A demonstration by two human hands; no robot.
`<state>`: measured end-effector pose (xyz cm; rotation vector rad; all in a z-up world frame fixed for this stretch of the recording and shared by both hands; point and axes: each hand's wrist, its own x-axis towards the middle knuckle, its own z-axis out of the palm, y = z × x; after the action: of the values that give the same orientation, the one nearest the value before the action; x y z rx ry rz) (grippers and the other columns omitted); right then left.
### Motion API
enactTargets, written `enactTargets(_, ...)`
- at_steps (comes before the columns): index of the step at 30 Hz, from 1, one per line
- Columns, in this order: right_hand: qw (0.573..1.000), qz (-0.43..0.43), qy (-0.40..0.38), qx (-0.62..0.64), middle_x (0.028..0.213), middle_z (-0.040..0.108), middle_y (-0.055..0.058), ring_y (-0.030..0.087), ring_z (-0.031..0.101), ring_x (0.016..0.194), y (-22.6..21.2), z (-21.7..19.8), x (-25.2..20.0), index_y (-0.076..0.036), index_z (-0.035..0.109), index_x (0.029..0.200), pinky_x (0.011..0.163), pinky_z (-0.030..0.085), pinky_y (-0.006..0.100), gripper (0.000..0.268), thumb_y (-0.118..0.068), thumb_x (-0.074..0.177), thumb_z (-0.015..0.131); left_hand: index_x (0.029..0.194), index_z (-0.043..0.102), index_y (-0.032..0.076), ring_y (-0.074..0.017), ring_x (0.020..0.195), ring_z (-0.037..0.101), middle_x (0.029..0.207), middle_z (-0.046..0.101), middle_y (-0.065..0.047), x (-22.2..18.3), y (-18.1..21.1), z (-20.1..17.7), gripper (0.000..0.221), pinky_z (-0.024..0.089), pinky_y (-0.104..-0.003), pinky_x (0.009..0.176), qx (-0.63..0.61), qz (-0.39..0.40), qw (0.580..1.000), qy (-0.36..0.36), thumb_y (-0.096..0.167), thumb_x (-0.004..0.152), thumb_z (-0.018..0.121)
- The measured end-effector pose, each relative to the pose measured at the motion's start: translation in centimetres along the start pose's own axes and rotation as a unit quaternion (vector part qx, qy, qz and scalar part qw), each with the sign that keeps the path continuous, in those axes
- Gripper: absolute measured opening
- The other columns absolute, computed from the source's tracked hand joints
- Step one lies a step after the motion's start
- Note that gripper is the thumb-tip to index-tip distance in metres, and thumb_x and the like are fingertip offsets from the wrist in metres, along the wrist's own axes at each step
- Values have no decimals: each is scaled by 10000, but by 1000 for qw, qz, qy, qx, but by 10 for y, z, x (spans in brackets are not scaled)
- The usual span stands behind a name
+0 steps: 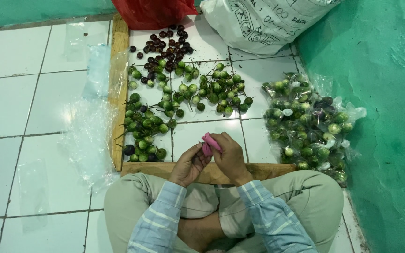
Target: Cleaning small green fruits with a cloth and placing them into a plastic bag
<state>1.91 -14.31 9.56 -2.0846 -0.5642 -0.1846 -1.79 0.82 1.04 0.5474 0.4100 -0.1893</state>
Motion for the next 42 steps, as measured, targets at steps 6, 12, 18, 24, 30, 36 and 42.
enactTargets(6,964,146,38,221,623,659,84,161,655,519,-10,-14,7,-71,649,1230,533,562,288,262,-214,1036,547,1128,696,-40,-226,849,728,942,750,-151,-2,-2,11,212,601,-320,814,55,45,997,18,24,927,719)
enactTargets(12,970,142,-34,192,1119,682,365,563,642,1102,-22,-11,2,65,446,1446,939,505,645,698,-256,906,750,1115,714,-28,-148,842,698,877,738,-93,-3,-7,13,367,603,-257,723,300,185,935,43,-36,774,849)
enactTargets(18,980,160,-16,118,1016,761,188,410,716,1038,7,-3,2,-91,707,1208,877,546,497,384,-192,848,793,1075,741,27,-190,868,695,874,738,-107,-12,-3,27,336,589,-316,776,460,230,858,5,51,767,873)
enactTargets(24,950,159,122,238,924,739,122,234,680,875,-6,-13,8,-110,686,1209,819,564,419,272,-168,947,733,1141,697,-34,-185,795,665,815,687,-153,4,-14,10,375,588,-330,708,397,228,888,24,2,795,840)
enactTargets(30,960,194,8,201,942,696,265,346,711,720,-24,-14,2,-105,486,1456,569,634,407,597,-289,936,715,1300,569,-82,-194,895,730,999,706,-141,11,-13,5,404,607,-261,779,64,41,996,52,110,968,698)
enactTargets(36,997,-17,-68,-40,900,617,46,301,716,844,9,10,-8,-162,670,1214,758,586,383,340,-345,934,729,1021,682,54,-154,767,736,849,748,-76,14,-18,-22,80,614,-284,788,-37,-30,999,12,17,950,678)
enactTargets(42,998,-24,-28,-49,764,632,1,233,712,739,8,-3,-2,-200,714,1054,695,570,333,159,-326,994,638,1045,688,89,-121,786,724,830,741,-34,-9,2,21,93,617,-316,859,35,-29,999,-30,172,1014,657)
